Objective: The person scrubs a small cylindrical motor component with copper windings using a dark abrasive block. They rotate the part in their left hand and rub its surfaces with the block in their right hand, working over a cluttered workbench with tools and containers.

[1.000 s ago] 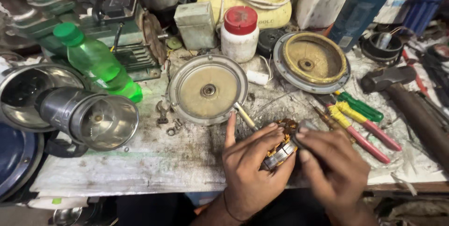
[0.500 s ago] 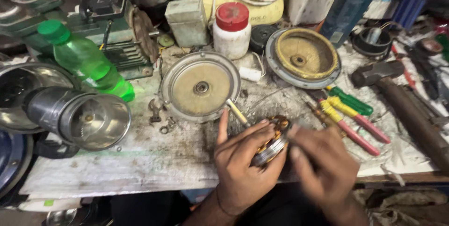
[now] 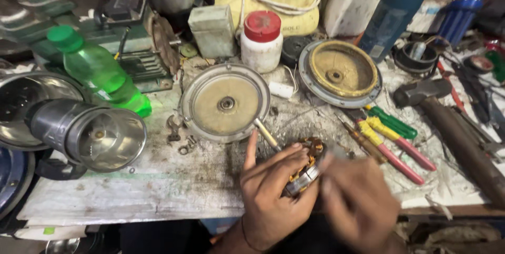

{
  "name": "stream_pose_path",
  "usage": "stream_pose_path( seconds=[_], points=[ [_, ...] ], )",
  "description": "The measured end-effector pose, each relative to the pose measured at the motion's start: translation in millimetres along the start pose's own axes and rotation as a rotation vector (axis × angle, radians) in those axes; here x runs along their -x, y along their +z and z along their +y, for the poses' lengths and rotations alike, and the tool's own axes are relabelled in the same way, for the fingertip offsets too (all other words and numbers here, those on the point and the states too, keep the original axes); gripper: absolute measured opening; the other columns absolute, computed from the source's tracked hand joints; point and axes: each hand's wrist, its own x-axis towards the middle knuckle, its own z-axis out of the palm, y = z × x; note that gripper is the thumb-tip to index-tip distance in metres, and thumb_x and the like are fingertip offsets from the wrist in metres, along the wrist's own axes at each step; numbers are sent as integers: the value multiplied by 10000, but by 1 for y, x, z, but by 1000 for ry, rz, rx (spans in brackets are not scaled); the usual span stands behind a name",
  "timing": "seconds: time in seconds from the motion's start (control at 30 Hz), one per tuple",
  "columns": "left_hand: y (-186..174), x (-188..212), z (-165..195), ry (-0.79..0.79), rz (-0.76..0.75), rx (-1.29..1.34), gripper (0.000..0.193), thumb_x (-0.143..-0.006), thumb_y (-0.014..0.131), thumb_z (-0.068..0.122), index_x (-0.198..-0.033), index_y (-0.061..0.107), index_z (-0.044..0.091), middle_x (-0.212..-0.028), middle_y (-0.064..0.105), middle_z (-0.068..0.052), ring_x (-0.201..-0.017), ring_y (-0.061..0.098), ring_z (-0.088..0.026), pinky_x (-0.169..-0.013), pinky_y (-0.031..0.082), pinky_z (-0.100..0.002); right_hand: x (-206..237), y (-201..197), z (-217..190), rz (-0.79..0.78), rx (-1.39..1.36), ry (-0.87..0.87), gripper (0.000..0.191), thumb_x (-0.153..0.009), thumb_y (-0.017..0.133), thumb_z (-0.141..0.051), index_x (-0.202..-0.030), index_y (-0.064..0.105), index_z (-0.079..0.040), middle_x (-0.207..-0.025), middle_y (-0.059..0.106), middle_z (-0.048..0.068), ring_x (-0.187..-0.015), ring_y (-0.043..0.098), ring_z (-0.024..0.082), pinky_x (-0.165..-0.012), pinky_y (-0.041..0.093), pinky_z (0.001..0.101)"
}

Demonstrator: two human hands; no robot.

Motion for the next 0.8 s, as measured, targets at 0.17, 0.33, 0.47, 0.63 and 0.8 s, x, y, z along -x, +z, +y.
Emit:
stream_pose_path(
  seconds=[0.17,0.33,0.47,0.63,0.8],
  points=[
    [0,1,1,-23,-35,11,229,-790,844,96,-977,713,76,-1042,800,-69,-1071,795,-233,-1262,319,-636,8,1,2,9,29,68,240,-832,747,11,-1072,736,17,-1005,749,118,-853,669,250,-756,504,307],
    [1,3,0,-3,-51,-13,237,-760,802,65,-980,714,67,-1039,800,-79,-1073,794,-236,-1257,310,-657,20,-2,19,-18,2,-135,255,-783,764,-8,-1034,719,5,-979,747,113,-775,679,224,-744,465,332],
    [3,2,0,-3,-23,-4,227,-795,850,110,-966,705,76,-1030,798,-67,-1071,790,-220,-1256,312,-670,21,1,18,25,20,36,294,-817,746,32,-1110,723,34,-997,753,108,-817,681,217,-766,502,328],
    [1,2,-1,12,-71,1,256,-762,825,87,-995,721,59,-1038,801,-74,-1082,789,-224,-1250,302,-672,21,2,19,12,-34,-79,275,-804,771,-16,-1076,734,-18,-1056,753,124,-881,732,219,-778,529,315],
    [3,5,-5,29,-37,22,233,-742,788,49,-963,717,69,-1004,798,-58,-1093,802,-222,-1270,285,-679,27,4,32,15,-28,-192,248,-785,803,-39,-1023,740,-58,-1031,771,109,-823,731,203,-743,498,309]
  ],
)
